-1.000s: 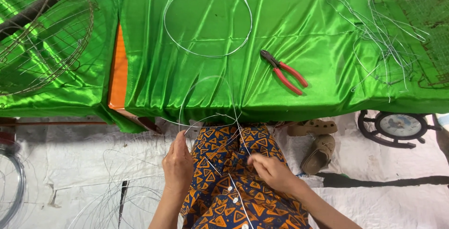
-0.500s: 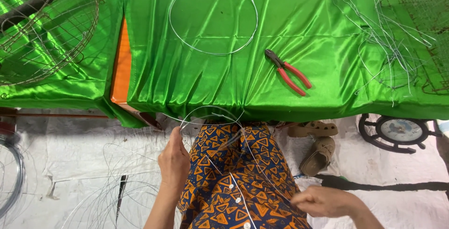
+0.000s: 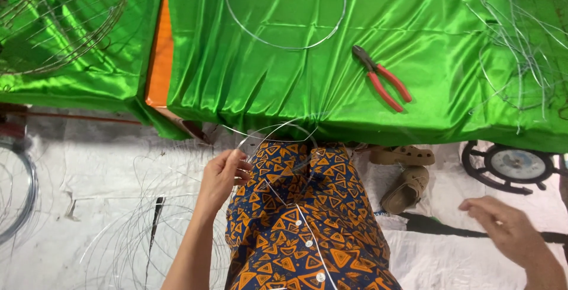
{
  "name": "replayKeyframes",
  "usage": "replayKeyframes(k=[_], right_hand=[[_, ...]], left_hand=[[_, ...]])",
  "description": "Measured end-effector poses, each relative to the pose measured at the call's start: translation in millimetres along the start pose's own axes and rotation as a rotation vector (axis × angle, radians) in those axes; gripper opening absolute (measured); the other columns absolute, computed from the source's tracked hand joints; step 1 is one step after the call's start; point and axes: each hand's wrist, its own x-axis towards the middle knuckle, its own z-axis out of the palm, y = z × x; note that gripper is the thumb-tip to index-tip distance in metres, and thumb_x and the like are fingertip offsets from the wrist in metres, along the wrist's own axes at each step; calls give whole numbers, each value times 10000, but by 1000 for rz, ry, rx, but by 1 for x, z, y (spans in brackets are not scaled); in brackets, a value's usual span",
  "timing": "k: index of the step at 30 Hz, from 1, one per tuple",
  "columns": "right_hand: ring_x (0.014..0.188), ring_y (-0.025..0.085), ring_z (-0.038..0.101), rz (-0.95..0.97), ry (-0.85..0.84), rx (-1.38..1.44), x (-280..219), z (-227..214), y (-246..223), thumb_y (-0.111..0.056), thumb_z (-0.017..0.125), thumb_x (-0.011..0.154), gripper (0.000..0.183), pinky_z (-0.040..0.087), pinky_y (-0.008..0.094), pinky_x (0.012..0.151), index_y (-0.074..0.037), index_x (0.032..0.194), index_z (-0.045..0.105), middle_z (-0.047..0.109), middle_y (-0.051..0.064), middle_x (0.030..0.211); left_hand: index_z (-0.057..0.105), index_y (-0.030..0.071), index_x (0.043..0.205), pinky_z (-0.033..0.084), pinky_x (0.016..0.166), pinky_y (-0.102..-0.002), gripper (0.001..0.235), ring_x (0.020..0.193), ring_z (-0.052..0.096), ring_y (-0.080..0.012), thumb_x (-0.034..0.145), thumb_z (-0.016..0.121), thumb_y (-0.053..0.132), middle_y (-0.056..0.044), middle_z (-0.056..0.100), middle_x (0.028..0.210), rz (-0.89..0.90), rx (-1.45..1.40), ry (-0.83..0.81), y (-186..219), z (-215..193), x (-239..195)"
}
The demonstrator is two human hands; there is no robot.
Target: The person bends a long piece of metal wire into multiple circular loops by hand, cutting lengths from the spool with pliers and securing the ends to form several rings on a green surface.
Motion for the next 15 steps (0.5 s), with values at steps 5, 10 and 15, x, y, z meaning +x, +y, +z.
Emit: replayKeyframes(k=[5, 10, 15], right_hand=[[1042, 214, 720, -410, 361, 159, 16, 1, 2, -41, 592, 1000, 176, 594, 344, 910, 32, 1053, 744, 759, 120, 1106], [872, 219, 729, -426, 335, 230, 31, 11, -2, -85, 531, 1047, 219, 629, 332, 869, 9, 1169, 687, 722, 136, 1114], [907, 203, 687, -480, 371, 418, 24, 6, -37, -98, 483, 1118, 220, 583, 344, 952, 13, 1149, 671, 700, 122, 1141]], left_hand=[[774, 30, 937, 614, 870, -326, 423, 843, 771, -186, 995, 535, 375, -108, 816, 892, 81, -13, -207, -51, -3, 21], [711, 97, 804, 536, 639, -281, 433, 649, 599, -135, 1058, 472, 354, -48, 713, 775, 65, 48, -247, -92, 16, 18], [618, 79, 787, 529, 551, -279, 434, 559, 577, -149, 1062, 463, 376, -31, 541, 619, 183, -150, -189, -74, 30, 23]])
